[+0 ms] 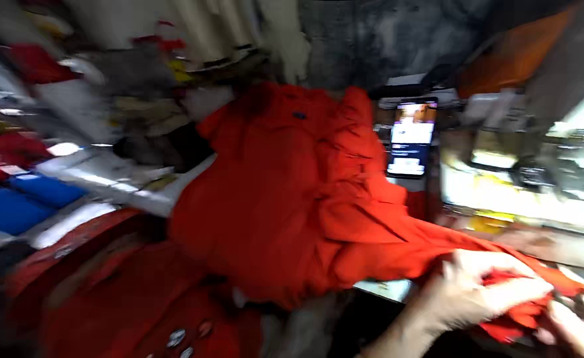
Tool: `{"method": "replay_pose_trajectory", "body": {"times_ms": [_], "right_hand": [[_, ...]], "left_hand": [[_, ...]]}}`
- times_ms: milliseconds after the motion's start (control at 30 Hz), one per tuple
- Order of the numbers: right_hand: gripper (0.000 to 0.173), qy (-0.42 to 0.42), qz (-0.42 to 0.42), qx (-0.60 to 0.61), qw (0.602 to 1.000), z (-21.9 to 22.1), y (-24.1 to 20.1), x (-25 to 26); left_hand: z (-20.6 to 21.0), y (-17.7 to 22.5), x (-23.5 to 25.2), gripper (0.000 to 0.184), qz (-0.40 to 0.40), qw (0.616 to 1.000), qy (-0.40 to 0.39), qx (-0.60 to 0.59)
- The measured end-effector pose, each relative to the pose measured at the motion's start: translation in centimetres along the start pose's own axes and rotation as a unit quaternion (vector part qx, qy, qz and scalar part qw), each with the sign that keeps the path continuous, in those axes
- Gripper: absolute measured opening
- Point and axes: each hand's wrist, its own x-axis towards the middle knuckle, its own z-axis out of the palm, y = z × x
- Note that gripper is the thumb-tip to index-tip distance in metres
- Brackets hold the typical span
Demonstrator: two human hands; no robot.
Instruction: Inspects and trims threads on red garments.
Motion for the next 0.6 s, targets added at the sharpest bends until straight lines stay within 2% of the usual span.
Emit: {"method": "replay_pose_trajectory", "body": {"times_ms": [33,100,167,300,333,467,533,600], "right_hand": [[0.011,0.022,0.018,0.046,0.999,0.1,-0.6,0.0],[0.022,0.066,0.013,0.229,0.971,-0.3,-1.8,0.0],[0.021,0.109,-0.030,0.266,0.957,-0.8,-2.6,0.0],[0.005,0.137,-0.025,0.061,0.988,-0.4,-2.0,-0.5],[0.007,0.135,-0.043,0.002,0.990,-0.4,-1.3,-0.7],[0.022,0.145,-0.160,-0.151,0.965,-0.5,0.4,-0.5],[0.021,0.136,-0.185,-0.178,0.957,-0.2,0.6,0.1],[0.013,0.122,-0.212,-0.200,0.949,0.0,0.9,0.9]], "left_hand": [[0.1,-0.2,-0.1,0.015,-0.006,1.000,0.000,0.008],[0.3,-0.7,-0.2,0.015,-0.019,0.999,0.008,0.032],[0.5,-1.1,-0.2,0.014,-0.032,0.998,0.024,0.040],[0.4,-1.5,-0.3,0.017,-0.031,0.998,0.036,0.033],[0.3,-1.6,-0.4,0.018,-0.030,0.998,0.034,0.031],[0.2,-1.9,-0.4,0.020,-0.025,0.999,0.023,0.026],[0.0,-1.9,-0.4,0.017,-0.015,1.000,0.008,0.025],[-0.1,-1.8,-0.2,0.013,0.002,1.000,-0.013,0.017]]}}
